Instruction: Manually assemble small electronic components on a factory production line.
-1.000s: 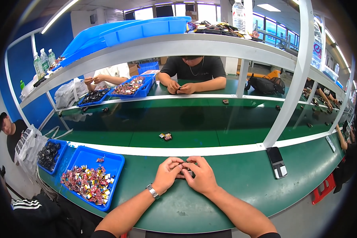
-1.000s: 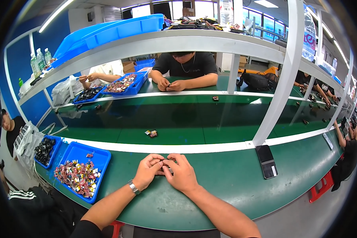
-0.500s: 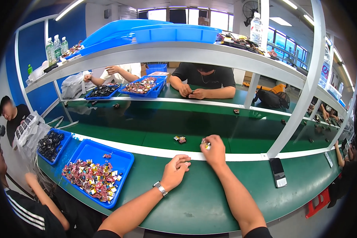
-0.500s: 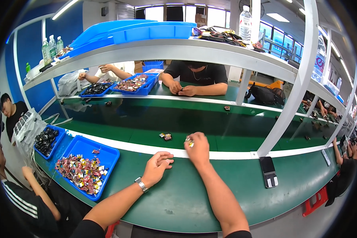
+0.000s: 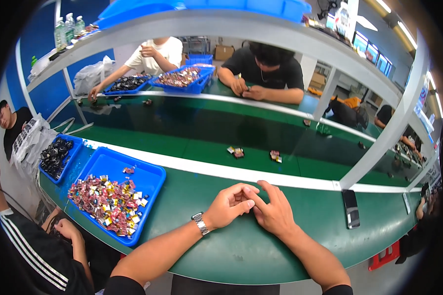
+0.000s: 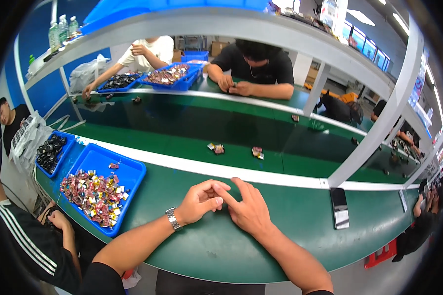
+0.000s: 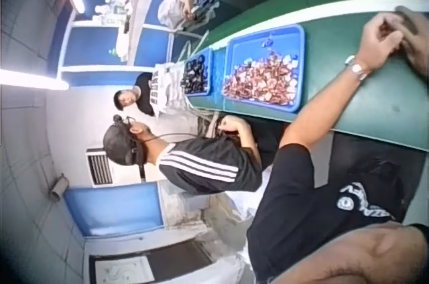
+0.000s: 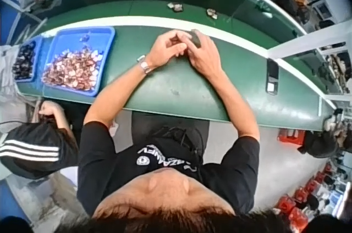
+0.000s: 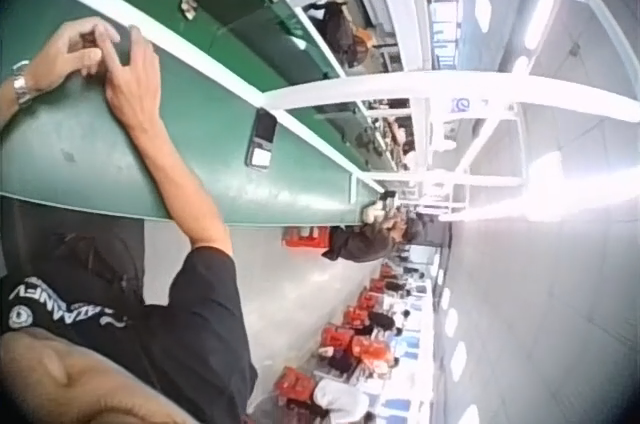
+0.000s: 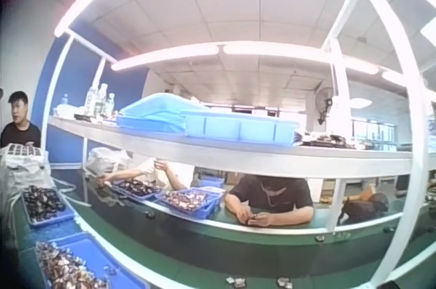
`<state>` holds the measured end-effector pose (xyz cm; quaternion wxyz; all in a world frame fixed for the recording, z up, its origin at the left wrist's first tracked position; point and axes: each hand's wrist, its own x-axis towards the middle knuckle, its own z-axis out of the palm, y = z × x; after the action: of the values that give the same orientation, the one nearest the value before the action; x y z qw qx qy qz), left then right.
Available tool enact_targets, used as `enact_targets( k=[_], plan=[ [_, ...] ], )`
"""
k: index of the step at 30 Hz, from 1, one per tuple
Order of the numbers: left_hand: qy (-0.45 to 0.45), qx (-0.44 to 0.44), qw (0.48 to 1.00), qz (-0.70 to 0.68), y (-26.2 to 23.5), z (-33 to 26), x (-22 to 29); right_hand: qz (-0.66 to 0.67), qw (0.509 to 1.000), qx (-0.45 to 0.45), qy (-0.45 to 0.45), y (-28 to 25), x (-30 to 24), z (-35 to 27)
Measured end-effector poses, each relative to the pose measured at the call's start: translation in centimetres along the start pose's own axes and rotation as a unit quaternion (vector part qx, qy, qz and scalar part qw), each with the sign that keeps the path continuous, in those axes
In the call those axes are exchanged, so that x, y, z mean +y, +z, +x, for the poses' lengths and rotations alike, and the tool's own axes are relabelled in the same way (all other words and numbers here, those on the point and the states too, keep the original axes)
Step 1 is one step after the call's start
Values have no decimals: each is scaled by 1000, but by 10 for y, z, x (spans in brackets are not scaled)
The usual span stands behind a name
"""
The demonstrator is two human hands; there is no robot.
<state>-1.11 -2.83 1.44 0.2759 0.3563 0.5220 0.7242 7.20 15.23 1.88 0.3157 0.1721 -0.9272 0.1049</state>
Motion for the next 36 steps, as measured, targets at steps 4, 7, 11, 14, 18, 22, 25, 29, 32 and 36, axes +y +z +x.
enact_targets(
  k=[4,7,11,14,18,22,25,29,32,36],
  plan=[
    [30,12,999,16,14,-7,1,14,999,16,-33,-1,-8,5],
    [58,0,998,23,13,-7,1,2,1000,3,-30,0,-7,2],
    [57,2,997,44,14,-10,2,-18,998,24,-51,0,-8,0],
    [89,-17,995,42,14,-13,5,-19,997,27,-68,0,-8,0],
    [129,-6,990,55,16,-17,-1,-12,997,18,-73,-2,-12,-2],
    [156,-6,981,114,13,-17,-2,-36,997,22,-70,0,-14,-4],
    [187,10,974,128,12,-16,-6,-51,995,25,-79,-3,-16,-2],
    [118,4,985,126,13,-17,4,-54,995,31,-81,-2,-15,-1],
    [140,25,979,145,12,-18,5,-45,994,43,-89,4,-14,0],
    [125,28,981,144,13,-18,6,-48,994,42,-85,1,-15,0]
  ],
)
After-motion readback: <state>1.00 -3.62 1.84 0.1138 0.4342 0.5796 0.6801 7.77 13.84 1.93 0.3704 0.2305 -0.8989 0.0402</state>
